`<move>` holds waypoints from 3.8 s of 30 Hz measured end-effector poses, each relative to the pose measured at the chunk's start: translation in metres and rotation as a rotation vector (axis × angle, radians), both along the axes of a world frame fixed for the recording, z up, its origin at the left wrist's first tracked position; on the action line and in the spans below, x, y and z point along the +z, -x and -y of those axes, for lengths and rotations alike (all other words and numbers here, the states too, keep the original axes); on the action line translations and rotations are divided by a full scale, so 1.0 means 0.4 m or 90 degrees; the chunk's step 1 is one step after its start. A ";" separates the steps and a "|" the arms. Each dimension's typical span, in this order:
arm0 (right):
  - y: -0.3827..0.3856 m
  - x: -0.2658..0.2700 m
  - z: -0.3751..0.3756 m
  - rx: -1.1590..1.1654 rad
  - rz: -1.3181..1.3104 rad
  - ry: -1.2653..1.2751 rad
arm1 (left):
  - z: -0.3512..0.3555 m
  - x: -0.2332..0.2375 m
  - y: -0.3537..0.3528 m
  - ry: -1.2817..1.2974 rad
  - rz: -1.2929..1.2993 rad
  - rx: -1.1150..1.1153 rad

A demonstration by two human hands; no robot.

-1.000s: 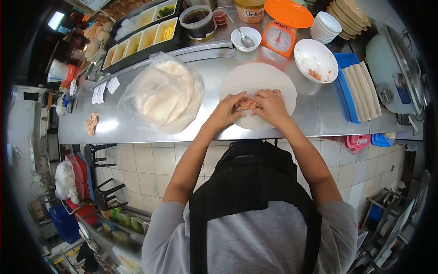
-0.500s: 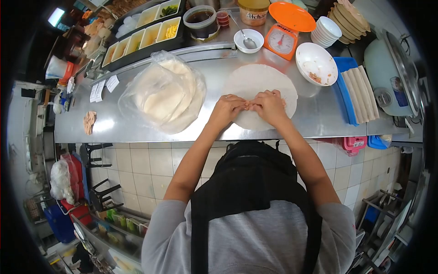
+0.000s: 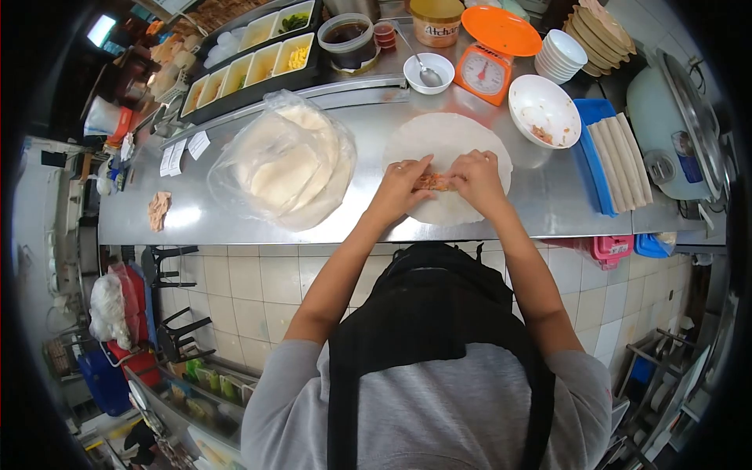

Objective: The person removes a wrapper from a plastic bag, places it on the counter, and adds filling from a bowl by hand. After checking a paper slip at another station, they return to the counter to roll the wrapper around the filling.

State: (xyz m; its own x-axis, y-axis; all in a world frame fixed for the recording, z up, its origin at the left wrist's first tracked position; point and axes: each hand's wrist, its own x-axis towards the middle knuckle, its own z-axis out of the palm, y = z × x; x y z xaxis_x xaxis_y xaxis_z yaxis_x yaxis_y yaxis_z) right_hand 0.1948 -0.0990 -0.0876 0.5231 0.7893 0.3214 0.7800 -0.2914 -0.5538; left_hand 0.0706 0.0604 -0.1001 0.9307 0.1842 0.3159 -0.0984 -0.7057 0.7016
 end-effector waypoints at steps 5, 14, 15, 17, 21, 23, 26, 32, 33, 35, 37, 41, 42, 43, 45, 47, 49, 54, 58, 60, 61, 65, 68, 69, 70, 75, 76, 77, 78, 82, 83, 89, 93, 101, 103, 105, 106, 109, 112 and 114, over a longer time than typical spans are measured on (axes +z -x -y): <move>0.018 0.014 0.004 0.028 0.027 0.024 | 0.014 -0.006 -0.015 -0.079 -0.004 -0.006; -0.007 -0.027 0.040 -0.054 0.099 -0.049 | 0.092 -0.046 -0.065 -0.120 -0.007 0.017; -0.016 -0.028 0.048 -0.067 0.103 -0.041 | 0.100 -0.046 -0.066 -0.131 0.022 0.041; -0.019 -0.037 0.068 -0.073 0.092 0.002 | 0.111 -0.051 -0.076 -0.128 -0.025 0.013; -0.026 -0.039 0.098 -0.085 0.073 -0.008 | 0.113 -0.022 -0.089 -0.113 -0.076 -0.024; -0.035 -0.034 0.109 -0.076 -0.031 -0.021 | 0.122 -0.011 -0.096 -0.090 -0.061 -0.033; -0.032 -0.030 0.124 -0.053 -0.105 -0.111 | 0.136 -0.032 -0.101 -0.132 -0.056 -0.025; -0.061 -0.045 0.140 0.051 -0.172 0.002 | 0.139 -0.036 -0.124 -0.108 -0.129 -0.064; -0.062 -0.027 0.148 0.047 -0.171 0.000 | 0.142 -0.013 -0.115 -0.112 -0.064 -0.043; -0.064 0.019 0.166 0.043 -0.315 -0.041 | 0.139 0.010 -0.114 -0.117 0.002 -0.024; -0.070 -0.001 0.172 0.052 -0.283 -0.053 | 0.135 0.013 -0.111 -0.084 -0.056 -0.082; -0.111 -0.076 0.162 0.063 -0.163 -0.012 | 0.151 -0.028 -0.131 -0.159 -0.071 -0.073; -0.103 -0.053 0.161 0.060 -0.161 -0.012 | 0.154 -0.012 -0.129 -0.156 -0.080 -0.059; -0.089 -0.010 0.155 0.019 -0.229 -0.048 | 0.158 0.002 -0.129 -0.153 -0.089 -0.045; -0.084 0.019 0.154 -0.025 -0.297 -0.085 | 0.169 0.017 -0.128 -0.117 -0.035 -0.011; -0.090 0.021 0.158 -0.034 -0.200 -0.104 | 0.173 0.023 -0.123 -0.079 0.015 0.023; -0.098 0.013 0.159 -0.024 -0.166 -0.057 | 0.167 0.028 -0.124 -0.074 -0.019 -0.002; -0.104 -0.005 0.170 -0.032 -0.127 0.044 | 0.153 0.013 -0.113 -0.075 -0.044 -0.017; -0.109 -0.019 0.194 -0.018 -0.193 0.012 | 0.159 0.013 -0.112 -0.139 -0.049 -0.032; -0.109 -0.021 0.199 -0.037 -0.254 0.001 | 0.169 0.005 -0.124 -0.135 -0.070 -0.045; -0.107 -0.019 0.199 -0.037 -0.301 -0.017 | 0.175 -0.002 -0.131 -0.133 -0.092 -0.058; -0.098 -0.036 0.200 -0.060 -0.491 -0.117 | 0.192 -0.032 -0.173 -0.117 -0.106 -0.083; -0.080 0.013 0.191 -0.048 -0.294 -0.050 | 0.187 -0.001 -0.172 -0.112 -0.155 -0.083; -0.081 0.001 0.189 -0.050 -0.294 -0.050 | 0.167 0.012 -0.147 -0.108 -0.099 -0.069; -0.084 -0.022 0.184 -0.010 -0.222 -0.030 | 0.142 0.021 -0.122 -0.105 -0.044 -0.055; -0.083 -0.049 0.157 0.024 -0.149 0.026 | -0.002 0.025 -0.013 0.089 -0.146 -0.044; -0.065 -0.038 0.145 0.010 -0.067 0.019 | -0.011 0.029 0.000 0.151 -0.181 -0.027; -0.046 -0.030 0.129 -0.004 0.014 0.012 | -0.014 0.021 0.005 0.152 -0.181 -0.019; -0.031 -0.036 0.106 0.004 0.014 0.013 | -0.012 0.005 0.005 0.145 -0.183 -0.011; 0.016 -0.051 0.020 0.038 0.071 0.052 | -0.006 0.007 0.012 0.123 -0.109 -0.006; 0.022 -0.051 0.006 0.030 0.087 0.063 | -0.012 0.001 0.014 0.125 -0.108 -0.001; 0.043 -0.054 -0.032 0.009 0.048 0.054 | -0.040 -0.023 0.014 0.171 -0.141 -0.013; 0.061 -0.058 -0.048 0.052 0.022 0.045 | -0.040 -0.024 0.030 0.159 -0.140 0.000; -0.019 -0.078 0.044 -0.055 -0.081 -0.036 | -0.030 -0.005 0.023 0.061 0.040 -0.045; 0.013 -0.066 0.019 -0.063 -0.031 -0.035 | -0.015 -0.024 0.003 0.002 0.046 -0.044; 0.027 -0.053 0.000 -0.071 0.020 -0.035 | -0.015 -0.018 0.002 -0.030 0.079 -0.024; 0.028 -0.048 -0.005 -0.079 0.015 -0.054 | -0.018 -0.014 0.003 -0.064 0.107 0.000; 0.045 -0.042 -0.021 -0.077 0.025 -0.022 | -0.045 -0.019 0.016 0.047 0.053 -0.036; 0.019 -0.061 -0.007 -0.074 -0.051 -0.046 | -0.058 -0.025 0.026 0.068 0.055 -0.032; -0.003 -0.072 0.026 -0.084 -0.149 -0.111 | -0.063 -0.026 0.036 0.094 0.053 -0.027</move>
State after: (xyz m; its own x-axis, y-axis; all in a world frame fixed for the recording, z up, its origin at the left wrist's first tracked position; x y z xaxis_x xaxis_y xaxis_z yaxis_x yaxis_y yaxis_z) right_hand 0.1960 -0.1096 -0.1166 0.6925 0.6536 0.3055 0.5880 -0.2660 -0.7639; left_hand 0.0564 0.0857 -0.1106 0.9105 0.1958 0.3644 -0.1876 -0.5896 0.7856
